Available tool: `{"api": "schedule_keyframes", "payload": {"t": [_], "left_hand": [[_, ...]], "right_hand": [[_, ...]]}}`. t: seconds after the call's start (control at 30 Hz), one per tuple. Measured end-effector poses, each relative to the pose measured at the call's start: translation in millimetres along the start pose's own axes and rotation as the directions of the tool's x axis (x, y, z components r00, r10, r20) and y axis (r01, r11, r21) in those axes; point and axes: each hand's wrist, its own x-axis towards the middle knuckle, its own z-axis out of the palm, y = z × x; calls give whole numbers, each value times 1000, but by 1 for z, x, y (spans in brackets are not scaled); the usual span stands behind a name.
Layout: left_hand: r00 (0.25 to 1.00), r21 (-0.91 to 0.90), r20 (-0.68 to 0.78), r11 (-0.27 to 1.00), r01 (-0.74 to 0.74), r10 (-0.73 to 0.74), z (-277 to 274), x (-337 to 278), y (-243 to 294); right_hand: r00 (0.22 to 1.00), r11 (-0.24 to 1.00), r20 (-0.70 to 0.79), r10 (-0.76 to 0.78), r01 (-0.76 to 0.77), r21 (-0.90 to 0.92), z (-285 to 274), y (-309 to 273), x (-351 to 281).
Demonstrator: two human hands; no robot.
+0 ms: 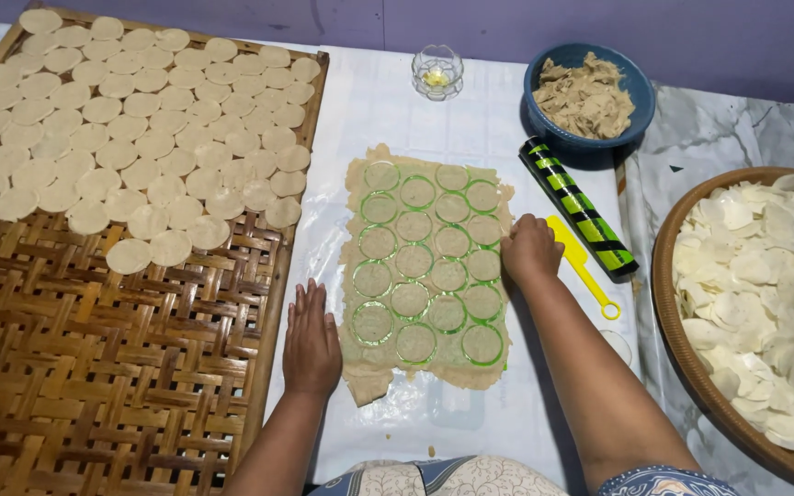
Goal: Prepare small circular dough discs for crackers by rolling out dough and using a circular cutter.
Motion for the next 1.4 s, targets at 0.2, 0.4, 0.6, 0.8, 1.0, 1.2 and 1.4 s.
{"api": "schedule_keyframes", "payload": {"t": [0.2,0.4,0.6,0.8,1.0,1.2,1.4], "left_hand": [[999,-13,-33,1000,-15,15,3,0,-3],[997,-22,-64,999,-33,31,2,-1,-3],[987,-10,-139,997,-81,79,7,0,-5],[987,-7,-138,997,-83,81,9,0,-7],[990,-12,-129,998,-59,57,6,1,-4],[992,14,-115,999,-44,45,6,1,-5],[992,-2,-115,999,-45,44,7,1,-5]], "right_hand": [[994,892,-22,107,-86,445,-10,16,26],[962,825,-214,170,-20,565,-27,30,65],[959,943,-169,-228,260,207,-25,12,77],[973,968,-65,-222,212,-131,-24,-19,80],[976,937,-101,-193,214,275,-28,-30,128],[966,962,105,-238,249,-112,-25,-57,123],[959,955,-61,-277,282,91,-14,-52,144]]}}
